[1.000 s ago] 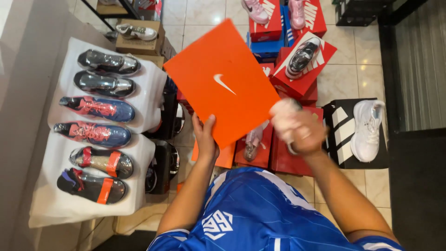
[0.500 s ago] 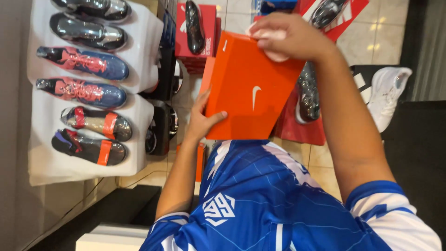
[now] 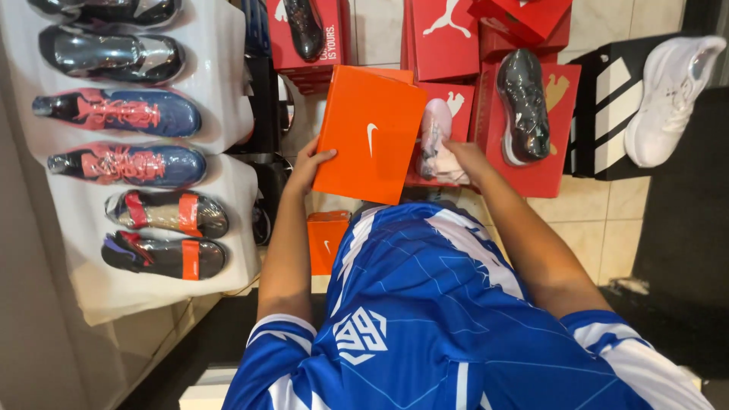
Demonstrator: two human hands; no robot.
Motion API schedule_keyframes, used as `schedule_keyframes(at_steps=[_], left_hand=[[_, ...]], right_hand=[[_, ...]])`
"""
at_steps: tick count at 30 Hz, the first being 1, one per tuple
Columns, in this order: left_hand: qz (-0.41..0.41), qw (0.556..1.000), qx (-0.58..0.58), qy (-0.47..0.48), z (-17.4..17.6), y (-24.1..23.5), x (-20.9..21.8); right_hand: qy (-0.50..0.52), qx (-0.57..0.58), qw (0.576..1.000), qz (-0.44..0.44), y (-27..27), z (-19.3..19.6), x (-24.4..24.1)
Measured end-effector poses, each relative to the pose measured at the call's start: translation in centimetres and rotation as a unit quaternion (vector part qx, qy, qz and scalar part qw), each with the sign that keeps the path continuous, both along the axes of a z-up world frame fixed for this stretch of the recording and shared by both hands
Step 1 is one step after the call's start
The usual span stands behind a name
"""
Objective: Cleaning and organizing shoe boxes using a cloth
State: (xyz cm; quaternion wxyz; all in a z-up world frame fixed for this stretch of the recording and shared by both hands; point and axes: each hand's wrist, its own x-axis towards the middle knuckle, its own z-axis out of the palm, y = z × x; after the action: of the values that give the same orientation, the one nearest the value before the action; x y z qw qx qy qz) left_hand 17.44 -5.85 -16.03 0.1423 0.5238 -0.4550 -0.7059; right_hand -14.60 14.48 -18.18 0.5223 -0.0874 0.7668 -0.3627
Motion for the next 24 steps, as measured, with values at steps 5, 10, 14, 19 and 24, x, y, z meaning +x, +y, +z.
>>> schedule_keyframes(at_steps=[5,10,14,19,24], left_hand=[[0.031,0.996,0.085,0.010,-3.4,0.0,0.1],[0.009,0.996,0.081,-0.042,-2.8,2.1,0.7],[-0.045,0.992,0.089,-0.076,-5.0,0.8,2.4],[-0.112,0.984,0.078,-0.113,-4.0,0.6,2.0],[-0.114,0.987,-0.009,-0.111,-3.6,0.6,1.7]], right_hand=[[0.083,0.097,0.991,0.051,5.6,-21.2,1.0],[0.100,0.155,0.982,0.041,4.6,-21.3,3.3],[0.063,0.245,0.965,0.066,0.0,-21.3,3.5],[0.061,0.201,0.976,0.054,0.5,-20.3,3.2],[0.060,0.109,0.991,-0.049,1.8,-11.4,2.9]])
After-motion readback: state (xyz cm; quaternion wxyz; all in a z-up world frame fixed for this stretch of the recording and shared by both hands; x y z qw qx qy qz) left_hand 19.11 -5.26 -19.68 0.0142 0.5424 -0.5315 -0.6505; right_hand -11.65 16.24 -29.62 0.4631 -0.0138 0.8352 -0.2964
